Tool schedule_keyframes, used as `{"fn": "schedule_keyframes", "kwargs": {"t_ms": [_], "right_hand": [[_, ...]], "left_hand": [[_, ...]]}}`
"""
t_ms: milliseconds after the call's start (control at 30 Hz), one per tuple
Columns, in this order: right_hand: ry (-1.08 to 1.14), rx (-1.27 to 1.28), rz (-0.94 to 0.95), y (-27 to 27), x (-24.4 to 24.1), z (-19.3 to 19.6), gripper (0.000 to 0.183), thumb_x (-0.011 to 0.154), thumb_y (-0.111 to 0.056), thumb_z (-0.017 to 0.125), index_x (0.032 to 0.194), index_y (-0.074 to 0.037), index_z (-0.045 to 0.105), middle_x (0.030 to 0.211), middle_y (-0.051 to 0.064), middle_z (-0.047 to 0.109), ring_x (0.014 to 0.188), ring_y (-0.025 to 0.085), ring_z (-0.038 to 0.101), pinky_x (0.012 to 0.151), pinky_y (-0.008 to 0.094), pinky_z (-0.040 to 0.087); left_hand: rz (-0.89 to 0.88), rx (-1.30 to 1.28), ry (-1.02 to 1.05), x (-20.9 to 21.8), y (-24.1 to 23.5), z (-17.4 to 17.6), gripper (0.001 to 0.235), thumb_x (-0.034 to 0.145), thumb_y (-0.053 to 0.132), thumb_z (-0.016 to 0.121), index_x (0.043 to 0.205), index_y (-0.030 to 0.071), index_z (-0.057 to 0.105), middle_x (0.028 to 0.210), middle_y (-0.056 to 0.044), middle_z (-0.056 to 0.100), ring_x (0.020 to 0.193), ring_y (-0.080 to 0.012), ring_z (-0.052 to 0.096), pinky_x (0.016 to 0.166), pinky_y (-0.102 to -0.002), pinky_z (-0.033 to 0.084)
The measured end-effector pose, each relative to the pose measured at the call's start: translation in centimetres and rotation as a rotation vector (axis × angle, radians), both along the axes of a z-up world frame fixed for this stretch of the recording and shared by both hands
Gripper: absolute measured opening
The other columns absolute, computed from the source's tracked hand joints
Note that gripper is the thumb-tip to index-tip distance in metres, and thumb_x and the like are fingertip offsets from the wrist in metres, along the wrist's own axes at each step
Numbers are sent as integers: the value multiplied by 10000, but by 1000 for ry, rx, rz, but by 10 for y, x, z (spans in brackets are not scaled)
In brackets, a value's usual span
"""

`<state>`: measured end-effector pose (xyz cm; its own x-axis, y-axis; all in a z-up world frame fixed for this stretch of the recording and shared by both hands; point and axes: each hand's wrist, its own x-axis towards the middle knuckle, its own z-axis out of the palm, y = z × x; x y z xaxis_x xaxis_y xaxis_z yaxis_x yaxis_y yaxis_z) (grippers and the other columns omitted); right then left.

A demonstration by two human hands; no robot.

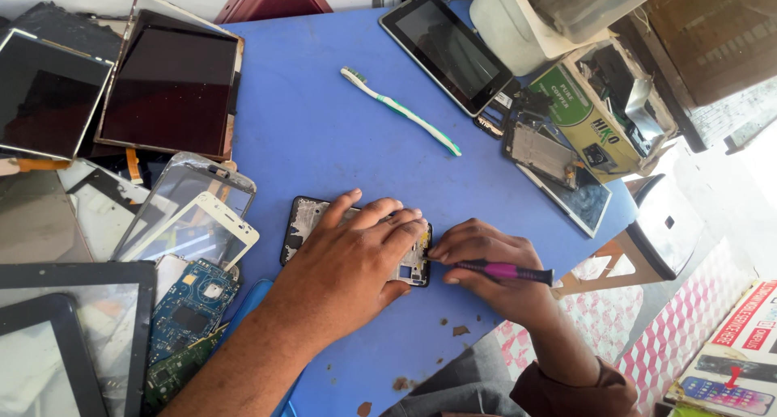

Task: The person uses a small screwdriver to work on the internal components of a disassembled mobile phone. They repeatedly adjust and tighten screws on the phone's circuit board while holding the device steady with their other hand.

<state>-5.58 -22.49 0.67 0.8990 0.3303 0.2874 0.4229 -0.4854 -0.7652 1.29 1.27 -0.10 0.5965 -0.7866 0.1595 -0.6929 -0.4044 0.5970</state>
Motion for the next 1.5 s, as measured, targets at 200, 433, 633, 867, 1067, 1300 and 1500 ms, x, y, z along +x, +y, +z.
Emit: {"fn": "schedule_keyframes", "kwargs": {"t_ms": [200,433,633,867,1067,1300,1500], "right_hand": [[-18,-6,-34,-6,-4,-6,101,883,-55,783,910,-33,688,953,101,755,966,258,754,873,373,609],[73,33,-98,-4,-8,-7,51,904,-31,739,931,-21,697,961,115,763,951,252,750,862,372,597],[44,38,-58,-5,-5,-6,38,925,-37,726,944,-26,695,988,118,764,994,263,752,902,372,601],[20,-20,-62,-2,-5,-5,65,917,-51,735,938,-30,677,977,110,755,976,267,757,891,376,611],[25,-58,-74,3,-6,2,80,909,-50,750,944,-26,682,983,109,755,966,265,755,870,374,605],[46,-112,-112,14,-7,13,91,897,-64,771,944,-15,709,969,105,749,941,247,758,825,339,604],[136,-183,-186,21,-6,22,107,855,-83,796,904,-7,740,930,95,749,860,211,747,728,313,589]], "left_hand": [[14,-12,-39,-2,-1,-3,750,740,313,825,1402,89,553,1445,-39,593,1431,-244,420,1162,-525,232],[14,22,-23,-2,-2,-2,714,748,308,820,1386,93,582,1434,-30,607,1371,-228,436,1157,-516,248],[17,5,-45,-4,-2,0,669,752,298,814,1350,86,600,1444,-32,602,1395,-246,443,1148,-519,252],[23,-19,-59,-4,-2,-1,613,752,289,806,1300,74,634,1415,-36,607,1355,-234,457,1144,-517,271],[17,-20,-80,-4,-3,0,578,757,293,801,1266,64,649,1389,-41,616,1341,-240,470,1124,-517,296],[17,-26,-73,-4,-4,0,582,759,265,805,1279,62,641,1366,-41,634,1328,-236,477,1109,-525,302],[0,-20,-118,-5,-3,1,578,759,285,816,1252,35,646,1277,-50,683,1286,-244,506,1040,-510,356]]}}
